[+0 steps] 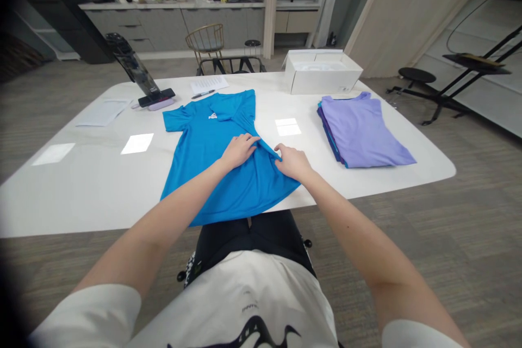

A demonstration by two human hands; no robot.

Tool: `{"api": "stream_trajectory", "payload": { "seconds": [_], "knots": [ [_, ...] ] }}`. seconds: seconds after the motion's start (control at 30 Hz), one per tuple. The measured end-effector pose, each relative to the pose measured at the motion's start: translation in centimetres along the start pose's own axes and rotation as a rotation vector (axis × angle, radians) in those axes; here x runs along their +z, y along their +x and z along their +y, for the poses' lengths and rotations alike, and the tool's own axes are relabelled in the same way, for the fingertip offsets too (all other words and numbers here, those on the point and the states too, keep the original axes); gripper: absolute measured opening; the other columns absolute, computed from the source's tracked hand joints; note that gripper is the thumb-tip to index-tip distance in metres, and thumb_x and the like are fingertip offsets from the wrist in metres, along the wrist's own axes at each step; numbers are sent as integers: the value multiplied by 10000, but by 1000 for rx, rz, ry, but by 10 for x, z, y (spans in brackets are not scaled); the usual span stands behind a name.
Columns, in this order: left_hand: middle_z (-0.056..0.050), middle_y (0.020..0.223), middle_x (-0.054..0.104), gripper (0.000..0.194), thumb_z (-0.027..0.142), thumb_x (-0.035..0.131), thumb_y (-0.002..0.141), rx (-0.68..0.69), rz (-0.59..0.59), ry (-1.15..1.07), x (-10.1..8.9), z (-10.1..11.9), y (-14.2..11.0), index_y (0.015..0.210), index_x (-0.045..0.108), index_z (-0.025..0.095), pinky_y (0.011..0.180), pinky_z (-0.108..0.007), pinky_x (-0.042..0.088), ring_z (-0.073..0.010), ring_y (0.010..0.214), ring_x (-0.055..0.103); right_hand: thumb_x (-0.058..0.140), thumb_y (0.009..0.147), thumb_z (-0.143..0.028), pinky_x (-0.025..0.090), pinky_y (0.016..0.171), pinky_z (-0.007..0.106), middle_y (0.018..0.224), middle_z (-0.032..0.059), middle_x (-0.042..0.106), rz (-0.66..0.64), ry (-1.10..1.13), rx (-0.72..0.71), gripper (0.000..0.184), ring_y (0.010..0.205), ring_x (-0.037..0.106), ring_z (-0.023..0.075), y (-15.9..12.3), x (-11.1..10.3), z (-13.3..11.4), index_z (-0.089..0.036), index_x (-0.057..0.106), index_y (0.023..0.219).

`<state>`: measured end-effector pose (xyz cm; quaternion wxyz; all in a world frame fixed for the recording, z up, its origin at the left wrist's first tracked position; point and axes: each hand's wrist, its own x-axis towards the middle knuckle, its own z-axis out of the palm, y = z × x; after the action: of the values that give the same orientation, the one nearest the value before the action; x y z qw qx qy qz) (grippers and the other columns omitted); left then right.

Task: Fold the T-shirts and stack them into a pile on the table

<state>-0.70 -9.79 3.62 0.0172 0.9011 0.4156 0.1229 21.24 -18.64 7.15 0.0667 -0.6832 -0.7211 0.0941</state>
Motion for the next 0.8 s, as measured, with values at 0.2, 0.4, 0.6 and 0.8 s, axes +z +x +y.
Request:
{"api": "stream_trajectory", "payload": {
  "seconds": [0.2, 0.4, 0.6, 0.8],
  "knots": [
    [-113, 1327, 617, 422, 266, 440, 1046, -53, -6, -9, -3, 21, -20, 1460, 520, 260, 1007, -420, 436, -277, 1220, 556, 656, 875, -426, 505, 782, 403, 1124, 148, 752, -140, -83, 175, 292, 1030, 696, 341, -21, 1, 14, -212, 735, 1058],
    [-99, 1316, 630, 424, 274, 434, 1055, -72, 2, -20, -12, 40, -40, 1474, 499, 259, 969, -385, 463, -261, 1200, 594, 570, 907, -260, 502, 794, 392, 1065, 133, 769, -44, -83, 109, 300, 987, 714, 327, -51, 0, -2, -224, 711, 1169],
    [-81, 1249, 643, 529, 272, 478, 1041, -68, 41, -47, -23, 62, -67, 1562, 389, 273, 910, -340, 489, -242, 1117, 642, 536, 978, -273, 504, 845, 365, 1136, 124, 768, 114, 58, -29, 299, 1041, 706, 302, -74, 0, -32, -205, 708, 1213],
    [-88, 1191, 631, 406, 190, 463, 1012, -47, 105, -34, -31, 58, -78, 1391, 598, 245, 905, -341, 498, -235, 1088, 610, 560, 975, -234, 496, 926, 370, 1171, 97, 753, 219, 167, -204, 226, 1064, 695, 281, -88, -7, -67, -212, 707, 1145]
  ]
}}
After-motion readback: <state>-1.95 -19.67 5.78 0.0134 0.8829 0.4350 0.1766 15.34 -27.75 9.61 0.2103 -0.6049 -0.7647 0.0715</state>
